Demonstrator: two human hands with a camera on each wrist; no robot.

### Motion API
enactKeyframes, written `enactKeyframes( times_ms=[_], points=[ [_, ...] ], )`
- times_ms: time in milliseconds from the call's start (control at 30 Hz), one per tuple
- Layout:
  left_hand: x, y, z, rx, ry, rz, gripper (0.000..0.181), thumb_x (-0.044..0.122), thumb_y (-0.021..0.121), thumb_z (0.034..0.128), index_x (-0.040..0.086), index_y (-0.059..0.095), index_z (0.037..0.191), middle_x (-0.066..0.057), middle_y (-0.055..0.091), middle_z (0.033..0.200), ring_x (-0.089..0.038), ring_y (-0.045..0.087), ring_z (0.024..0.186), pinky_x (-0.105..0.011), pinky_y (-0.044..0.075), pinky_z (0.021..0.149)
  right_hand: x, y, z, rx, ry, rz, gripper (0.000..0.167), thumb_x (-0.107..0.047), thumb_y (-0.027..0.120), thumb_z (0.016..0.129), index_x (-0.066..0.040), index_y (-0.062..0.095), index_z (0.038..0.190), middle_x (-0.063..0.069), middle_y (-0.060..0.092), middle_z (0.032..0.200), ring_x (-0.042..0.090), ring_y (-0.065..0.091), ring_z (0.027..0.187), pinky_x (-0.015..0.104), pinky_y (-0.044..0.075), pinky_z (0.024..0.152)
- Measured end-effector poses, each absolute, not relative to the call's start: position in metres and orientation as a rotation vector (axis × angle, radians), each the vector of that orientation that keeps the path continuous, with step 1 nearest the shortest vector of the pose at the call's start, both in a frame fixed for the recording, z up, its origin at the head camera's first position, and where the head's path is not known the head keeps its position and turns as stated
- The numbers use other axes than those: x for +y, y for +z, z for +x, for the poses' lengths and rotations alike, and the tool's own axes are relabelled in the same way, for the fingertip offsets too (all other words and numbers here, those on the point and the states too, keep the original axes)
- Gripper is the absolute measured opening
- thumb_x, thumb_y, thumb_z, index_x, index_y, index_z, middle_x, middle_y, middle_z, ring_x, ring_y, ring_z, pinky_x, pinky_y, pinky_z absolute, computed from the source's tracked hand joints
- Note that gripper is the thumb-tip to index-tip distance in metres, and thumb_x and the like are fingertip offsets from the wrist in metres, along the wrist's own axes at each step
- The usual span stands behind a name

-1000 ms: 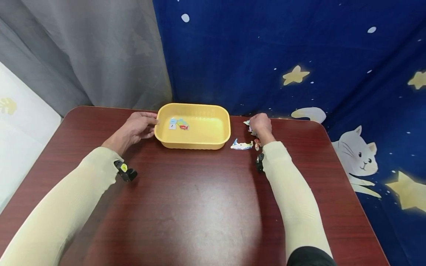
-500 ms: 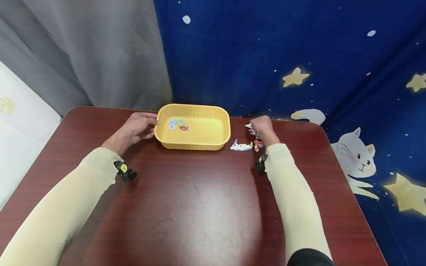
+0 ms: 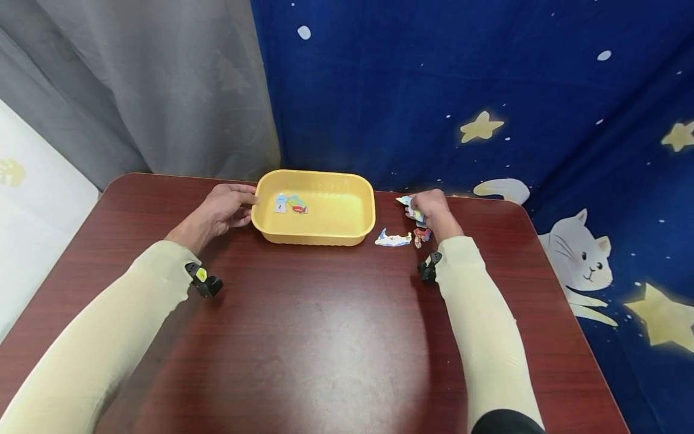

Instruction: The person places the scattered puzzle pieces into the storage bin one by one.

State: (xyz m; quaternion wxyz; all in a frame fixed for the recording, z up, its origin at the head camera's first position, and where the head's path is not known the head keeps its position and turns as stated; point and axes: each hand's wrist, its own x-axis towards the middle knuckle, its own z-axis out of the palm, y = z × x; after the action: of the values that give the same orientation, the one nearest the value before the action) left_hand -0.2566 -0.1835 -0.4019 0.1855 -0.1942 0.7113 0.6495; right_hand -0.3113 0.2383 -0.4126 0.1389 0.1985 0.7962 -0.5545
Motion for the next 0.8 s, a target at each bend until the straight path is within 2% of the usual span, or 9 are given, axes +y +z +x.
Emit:
enactKeyframes(
  times_ms=[67,200,367,500,633,800],
  points=[
    [-0.183,-0.402,-0.256,2.007,1.829,-0.545,0.036,0.015,0.057,0.097,0.011,0.052,0.132,-0.007,0.059,0.087,-0.01,0.057,0.057,-0.023,0.057,0.062,0.238,-0.412,-0.312,2.264,-1.63,0.563,0.053,0.012,0.046,0.081,0.009,0.049,0.134,0.009,0.046,0.119,0.014,0.05,0.076,0.022,0.051,0.061],
    [-0.183,-0.403,-0.256,2.011,1.828,-0.548,0.035,0.016,0.057,0.0972,0.011,0.052,0.132,-0.007,0.059,0.088,-0.01,0.057,0.057,-0.023,0.057,0.062,0.236,-0.41,-0.312,2.218,-1.658,0.57,0.051,0.01,0.048,0.084,0.006,0.049,0.136,0.009,0.047,0.119,0.017,0.056,0.082,0.029,0.059,0.074],
    [-0.184,-0.403,-0.256,2.013,1.828,-0.551,0.035,0.016,0.057,0.0973,0.012,0.052,0.132,-0.008,0.059,0.091,-0.01,0.057,0.058,-0.022,0.056,0.06,0.235,-0.406,-0.311,2.279,-1.568,0.541,0.046,0.002,0.056,0.089,0.003,0.053,0.134,0.009,0.05,0.129,0.016,0.052,0.093,0.027,0.054,0.076],
    [-0.183,-0.403,-0.257,2.013,1.823,-0.551,0.035,0.017,0.058,0.0972,0.012,0.052,0.132,-0.008,0.058,0.092,-0.01,0.057,0.059,-0.021,0.056,0.06,0.233,-0.401,-0.31,2.29,-1.54,0.536,0.044,-0.003,0.06,0.09,0.003,0.055,0.133,0.009,0.051,0.127,0.017,0.051,0.098,0.025,0.052,0.079],
    [-0.183,-0.403,-0.257,2.007,1.83,-0.555,0.036,0.017,0.058,0.0969,0.012,0.052,0.132,-0.006,0.059,0.088,-0.01,0.057,0.057,-0.021,0.056,0.058,0.23,-0.395,-0.308,2.283,-1.54,0.539,0.043,-0.008,0.064,0.091,0.001,0.056,0.132,0.006,0.052,0.119,0.016,0.053,0.098,0.023,0.055,0.075],
    [-0.184,-0.403,-0.257,2.001,1.833,-0.555,0.036,0.017,0.058,0.0968,0.012,0.052,0.132,-0.006,0.059,0.088,-0.01,0.056,0.057,-0.02,0.055,0.057,0.226,-0.386,-0.306,2.325,-1.539,0.527,0.038,-0.014,0.07,0.088,0.0,0.062,0.122,0.003,0.057,0.103,0.01,0.058,0.081,0.02,0.056,0.063]
  ],
)
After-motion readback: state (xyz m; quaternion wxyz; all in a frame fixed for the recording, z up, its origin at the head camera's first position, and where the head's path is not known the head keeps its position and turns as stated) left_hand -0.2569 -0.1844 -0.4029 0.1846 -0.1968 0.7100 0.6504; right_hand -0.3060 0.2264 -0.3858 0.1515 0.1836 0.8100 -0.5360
